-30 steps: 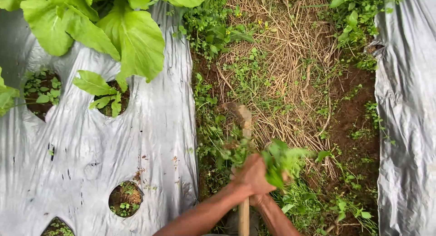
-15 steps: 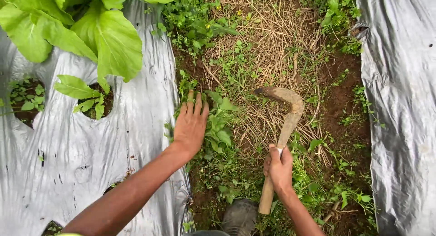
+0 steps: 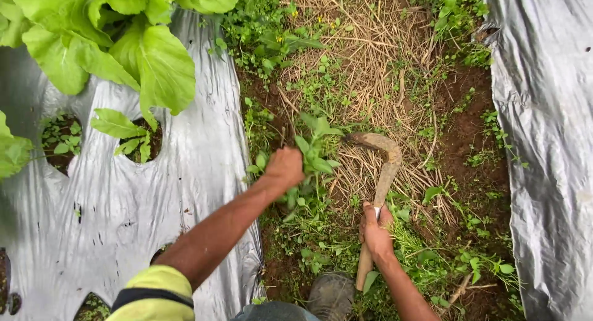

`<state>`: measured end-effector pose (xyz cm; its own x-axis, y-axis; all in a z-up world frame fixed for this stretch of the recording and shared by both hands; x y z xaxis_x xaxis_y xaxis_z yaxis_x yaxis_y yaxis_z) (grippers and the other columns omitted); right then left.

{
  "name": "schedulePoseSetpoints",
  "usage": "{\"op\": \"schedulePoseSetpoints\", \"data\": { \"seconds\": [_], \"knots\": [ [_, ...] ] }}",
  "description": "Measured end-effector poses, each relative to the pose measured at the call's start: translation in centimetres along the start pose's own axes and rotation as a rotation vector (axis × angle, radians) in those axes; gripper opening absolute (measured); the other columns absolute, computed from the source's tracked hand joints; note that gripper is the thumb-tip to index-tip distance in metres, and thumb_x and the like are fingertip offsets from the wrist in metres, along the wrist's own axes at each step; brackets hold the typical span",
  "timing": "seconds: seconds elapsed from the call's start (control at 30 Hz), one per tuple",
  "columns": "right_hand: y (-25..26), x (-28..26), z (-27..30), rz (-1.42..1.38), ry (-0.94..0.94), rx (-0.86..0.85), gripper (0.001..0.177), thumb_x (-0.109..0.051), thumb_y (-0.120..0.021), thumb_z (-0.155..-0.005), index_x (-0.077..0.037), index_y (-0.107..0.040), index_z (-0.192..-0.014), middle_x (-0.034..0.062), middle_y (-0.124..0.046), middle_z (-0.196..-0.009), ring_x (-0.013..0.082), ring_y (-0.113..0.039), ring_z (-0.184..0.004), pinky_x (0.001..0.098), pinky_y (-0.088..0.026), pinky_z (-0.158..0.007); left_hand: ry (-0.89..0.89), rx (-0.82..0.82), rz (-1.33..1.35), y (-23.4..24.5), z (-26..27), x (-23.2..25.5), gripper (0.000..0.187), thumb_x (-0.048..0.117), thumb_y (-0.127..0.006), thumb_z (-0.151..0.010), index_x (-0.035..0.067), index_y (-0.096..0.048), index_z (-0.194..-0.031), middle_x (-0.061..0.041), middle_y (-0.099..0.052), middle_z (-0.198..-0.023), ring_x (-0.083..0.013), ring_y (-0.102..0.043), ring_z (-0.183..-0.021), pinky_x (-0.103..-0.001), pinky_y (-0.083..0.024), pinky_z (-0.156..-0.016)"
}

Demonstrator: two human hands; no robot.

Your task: The person uses a sickle to cut weeds growing between rows of plants covered with plastic mulch. They then pull the cut weeds by hand and clear the area around the plants.

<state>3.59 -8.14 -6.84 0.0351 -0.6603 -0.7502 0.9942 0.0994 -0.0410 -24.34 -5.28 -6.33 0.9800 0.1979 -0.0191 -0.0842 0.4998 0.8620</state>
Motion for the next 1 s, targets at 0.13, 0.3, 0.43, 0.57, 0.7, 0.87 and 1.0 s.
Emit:
{"op": "schedulePoseSetpoints", "data": {
  "seconds": [0.13, 0.3, 0.43, 0.57, 0.7, 0.87, 1.0],
  "knots": [
    [1.8, 1.5, 0.7, -0.022, 0.004, 0.031, 0.011, -0.019, -0.056, -0.103, -0.011, -0.054, -0.095, 0.0013, -0.047, -0.054, 0.0106, -0.043, -0.036, 0.0255, -0.038, -0.03, -0.093, -0.279, 0.426, -4.4, 7.3, 10.8, 0.025, 0.009, -0.081, -0.076, -0.008, -0.077, -0.093, -0.028, -0.075, -0.086, -0.0454, -0.076, -0.083, -0.054, -0.064, -0.065],
    [2.1, 0.2, 0.9, -0.052, 0.083, 0.064, 0.009, -0.019, -0.058, -0.101, -0.015, -0.057, -0.108, 0.0016, -0.059, -0.076, 0.0112, -0.053, -0.056, 0.0218, -0.047, -0.049, -0.283, -0.242, 0.1, 12.1, 11.3, 10.9, 0.039, -0.002, -0.074, -0.083, 0.001, -0.071, -0.122, -0.028, -0.068, -0.119, -0.0397, -0.071, -0.108, -0.044, -0.065, -0.072],
    [1.3, 2.6, -0.4, -0.075, -0.035, 0.0, 0.012, -0.024, -0.053, -0.106, -0.016, -0.051, -0.097, -0.0018, -0.045, -0.048, 0.0102, -0.041, -0.031, 0.0256, -0.037, -0.025, -0.214, -0.515, -0.732, 12.4, 10.9, 3.0, 0.053, 0.053, -0.051, -0.102, 0.018, -0.064, -0.138, -0.01, -0.053, -0.154, -0.0303, -0.039, -0.147, -0.049, -0.027, -0.12],
    [1.5, 2.6, 0.0, -0.047, -0.04, 0.03, 0.01, -0.022, -0.053, -0.105, -0.015, -0.051, -0.098, -0.0007, -0.044, -0.049, 0.0102, -0.04, -0.031, 0.0262, -0.036, -0.025, -0.138, -0.416, -0.646, 9.4, 8.2, 2.0, 0.043, 0.051, -0.059, -0.099, 0.018, -0.074, -0.123, -0.009, -0.057, -0.149, -0.0257, -0.056, -0.127, -0.04, -0.045, -0.104],
    [1.2, 2.5, -0.2, -0.049, -0.031, 0.012, 0.011, -0.022, -0.053, -0.106, -0.014, -0.052, -0.098, -0.001, -0.047, -0.05, 0.0099, -0.042, -0.032, 0.0249, -0.037, -0.026, -0.134, -0.255, -0.488, 4.5, 6.9, 1.4, 0.044, 0.023, -0.047, -0.106, 0.012, -0.056, -0.147, -0.018, -0.053, -0.149, -0.0313, -0.059, -0.126, -0.04, -0.052, -0.1],
    [1.4, 3.3, 0.0, -0.065, -0.026, 0.018, 0.013, -0.024, -0.055, -0.104, -0.015, -0.051, -0.097, 0.0009, -0.045, -0.051, 0.0099, -0.042, -0.033, 0.025, -0.038, -0.026, 0.105, -0.26, 0.175, 4.2, 5.9, 1.1, 0.067, 0.0, -0.064, -0.092, 0.001, -0.039, -0.154, -0.035, -0.043, -0.15, -0.0491, -0.068, -0.11, -0.056, -0.065, -0.087],
    [1.5, 1.8, 0.5, -0.082, -0.016, 0.046, 0.015, -0.022, -0.057, -0.103, -0.014, -0.051, -0.092, 0.0006, -0.044, -0.051, 0.0096, -0.042, -0.033, 0.024, -0.037, -0.026, 0.305, -0.22, 0.739, -5.3, 1.2, 1.8, 0.065, 0.013, -0.063, -0.094, -0.013, -0.039, -0.148, -0.043, -0.054, -0.134, -0.0504, -0.071, -0.099, -0.058, -0.064, -0.077]
  ]
}}
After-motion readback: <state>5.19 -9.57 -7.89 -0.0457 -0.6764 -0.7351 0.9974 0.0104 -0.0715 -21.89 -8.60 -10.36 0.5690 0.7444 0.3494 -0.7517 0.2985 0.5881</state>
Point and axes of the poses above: each hand's wrist, its own z-axis away from the middle knuckle, its own y-axis out of the back of the hand, x = y × z, the point moved 7 cm from there along -z, towards the middle knuckle
